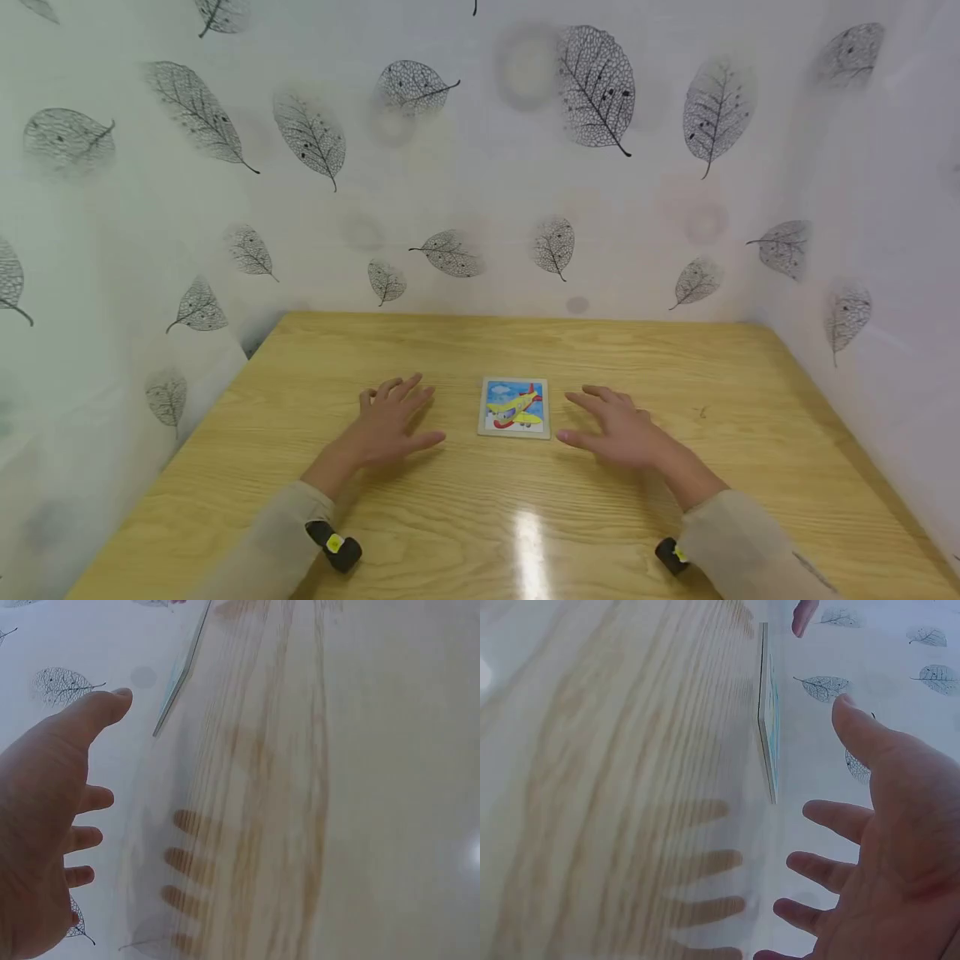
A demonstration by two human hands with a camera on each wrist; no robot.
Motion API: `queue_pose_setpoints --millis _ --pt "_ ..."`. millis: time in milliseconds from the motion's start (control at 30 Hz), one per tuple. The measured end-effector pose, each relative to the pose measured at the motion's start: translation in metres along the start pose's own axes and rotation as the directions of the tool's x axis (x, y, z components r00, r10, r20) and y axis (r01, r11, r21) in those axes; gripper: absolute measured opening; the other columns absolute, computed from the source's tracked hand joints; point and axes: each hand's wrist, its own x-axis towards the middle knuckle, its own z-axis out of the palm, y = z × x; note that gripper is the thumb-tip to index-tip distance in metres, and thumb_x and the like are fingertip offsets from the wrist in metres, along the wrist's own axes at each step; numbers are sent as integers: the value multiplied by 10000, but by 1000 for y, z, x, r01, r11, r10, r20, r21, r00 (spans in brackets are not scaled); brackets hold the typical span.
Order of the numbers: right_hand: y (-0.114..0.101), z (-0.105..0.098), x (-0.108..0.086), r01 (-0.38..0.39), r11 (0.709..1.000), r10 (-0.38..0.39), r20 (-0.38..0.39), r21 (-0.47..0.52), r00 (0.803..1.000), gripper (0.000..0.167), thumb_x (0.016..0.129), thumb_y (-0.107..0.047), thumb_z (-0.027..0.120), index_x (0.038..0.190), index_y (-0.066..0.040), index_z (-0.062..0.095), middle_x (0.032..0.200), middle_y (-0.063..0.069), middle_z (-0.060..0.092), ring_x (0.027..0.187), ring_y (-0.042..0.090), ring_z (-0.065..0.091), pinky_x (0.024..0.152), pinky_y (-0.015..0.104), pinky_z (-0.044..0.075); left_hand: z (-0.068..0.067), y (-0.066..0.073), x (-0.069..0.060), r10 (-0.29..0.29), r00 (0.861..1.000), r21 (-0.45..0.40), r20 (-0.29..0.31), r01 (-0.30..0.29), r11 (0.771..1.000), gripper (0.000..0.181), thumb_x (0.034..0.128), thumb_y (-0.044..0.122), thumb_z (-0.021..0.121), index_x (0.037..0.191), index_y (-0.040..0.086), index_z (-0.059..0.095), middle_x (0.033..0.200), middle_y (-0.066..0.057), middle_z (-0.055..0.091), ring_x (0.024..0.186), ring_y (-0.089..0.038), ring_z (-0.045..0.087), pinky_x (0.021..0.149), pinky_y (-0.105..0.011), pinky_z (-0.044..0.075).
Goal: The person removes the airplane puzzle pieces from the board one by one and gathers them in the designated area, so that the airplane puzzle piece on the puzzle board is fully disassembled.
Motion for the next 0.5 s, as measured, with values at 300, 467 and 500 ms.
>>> queue_pose_setpoints --millis 300,467,500 --pt "-4 3 19 41 996 -41 -9 81 999 679 930 -507 654 1443 -80 531 1416 248 482 1251 499 462 919 683 431 10 13 12 33 999 -17 -8 -33 999 831 876 723 549 1518 206 445 1630 -91 306 1423 -395 309 1015 -597 262" --pt "-8 8 30 66 987 -66 -3 149 998 700 917 -494 680 1443 -59 525 1391 261 480 1244 465 475 960 646 436 16 21 18 79 997 -76 -8 -80 994 801 880 679 587 1504 191 466 1604 -93 345 1422 -388 312 1069 -614 268" --pt "-9 9 32 79 984 -80 -3 162 997 700 914 -483 688 1438 -48 527 1379 264 483 1231 454 483 953 630 444 17 22 19 90 996 -89 -8 -90 992 792 880 666 597 1500 190 471 1596 -93 355 1422 -383 316 1086 -617 266"
